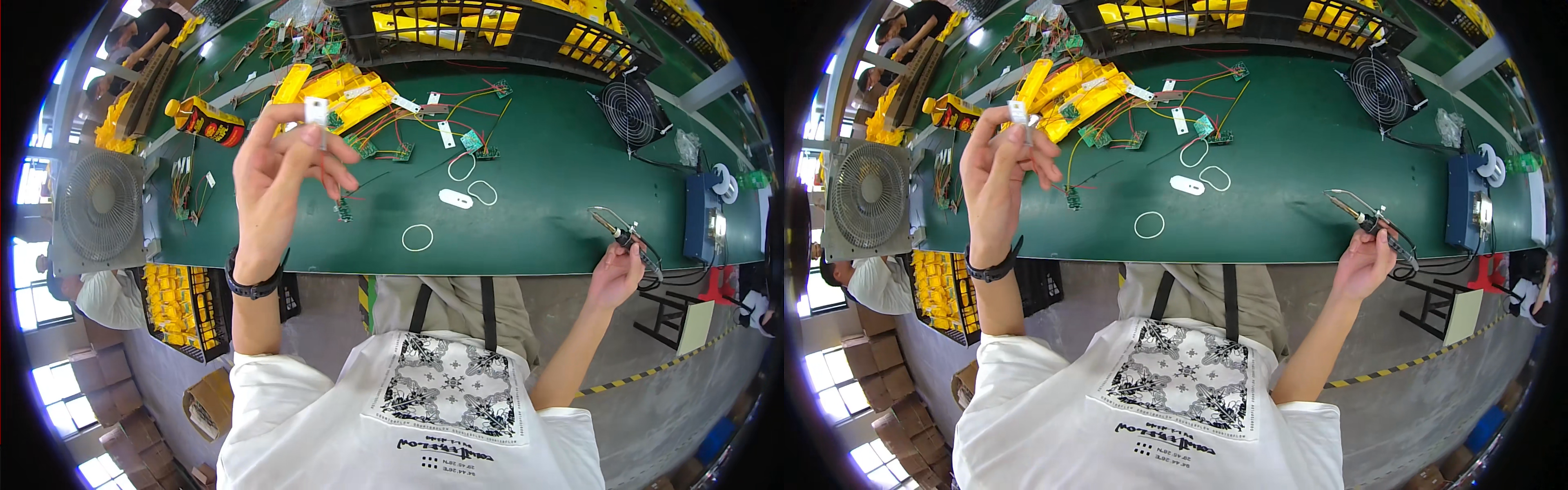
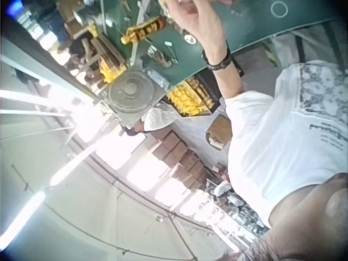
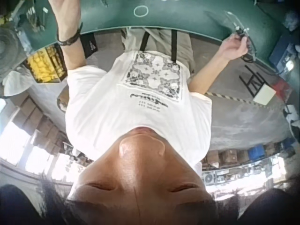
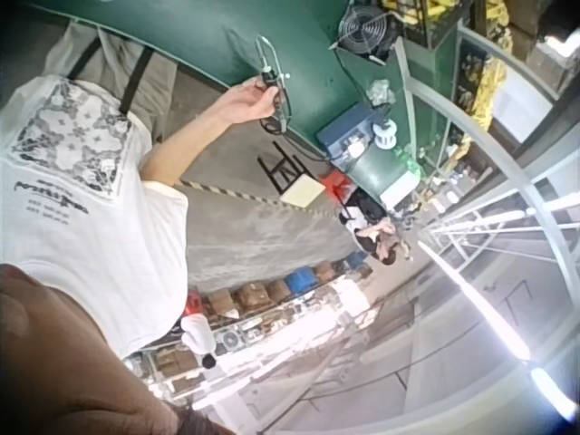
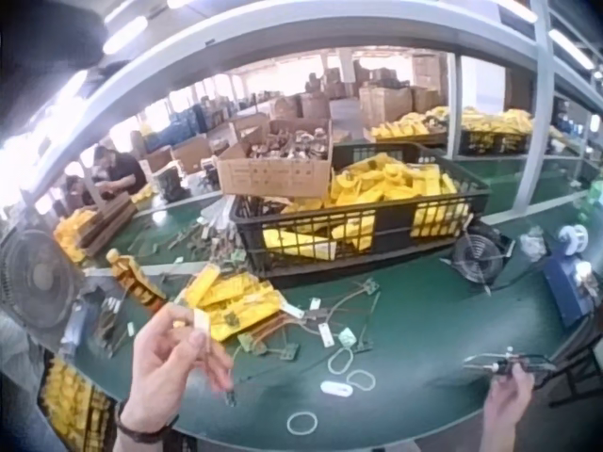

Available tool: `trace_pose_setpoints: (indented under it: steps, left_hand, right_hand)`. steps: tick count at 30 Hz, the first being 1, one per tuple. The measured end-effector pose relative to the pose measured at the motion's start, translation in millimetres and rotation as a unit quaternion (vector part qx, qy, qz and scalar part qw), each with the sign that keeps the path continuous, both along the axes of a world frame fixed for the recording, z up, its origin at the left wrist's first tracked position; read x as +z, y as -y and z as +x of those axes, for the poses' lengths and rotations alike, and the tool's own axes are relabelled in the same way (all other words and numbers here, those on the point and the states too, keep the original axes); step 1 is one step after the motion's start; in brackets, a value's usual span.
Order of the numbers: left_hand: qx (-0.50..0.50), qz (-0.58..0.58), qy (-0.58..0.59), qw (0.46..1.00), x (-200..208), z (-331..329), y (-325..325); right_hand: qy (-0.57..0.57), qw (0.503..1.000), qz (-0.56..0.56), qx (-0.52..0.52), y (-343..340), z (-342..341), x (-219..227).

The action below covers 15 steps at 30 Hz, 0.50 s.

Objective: The person solders wires from circuit boards to LED panels using a soldering iron, repeatedly picking up components from the table, aligning the wires, and soldering the connections.

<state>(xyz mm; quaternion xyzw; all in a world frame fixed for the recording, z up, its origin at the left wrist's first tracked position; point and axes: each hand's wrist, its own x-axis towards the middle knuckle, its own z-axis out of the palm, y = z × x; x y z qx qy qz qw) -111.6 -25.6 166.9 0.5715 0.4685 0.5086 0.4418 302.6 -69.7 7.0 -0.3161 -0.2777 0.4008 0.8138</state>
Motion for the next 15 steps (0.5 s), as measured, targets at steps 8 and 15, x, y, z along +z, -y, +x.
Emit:
trace_pose_setpoints:
  steps: [8,15]
  left_hand:
    - [-0.289,-0.133,-0.003,0.948,-83.8,89.7,-11.6]
    - [-0.233,0.153,-0.228,0.933,-105.5,119.8,-12.9]
  right_hand:
    - [-0.004,1.000,-0.013,-0.021,0.1,-3.4,-5.7]
    - [-0.018,1.000,-0.004,0.010,1.4,2.6,-7.0]
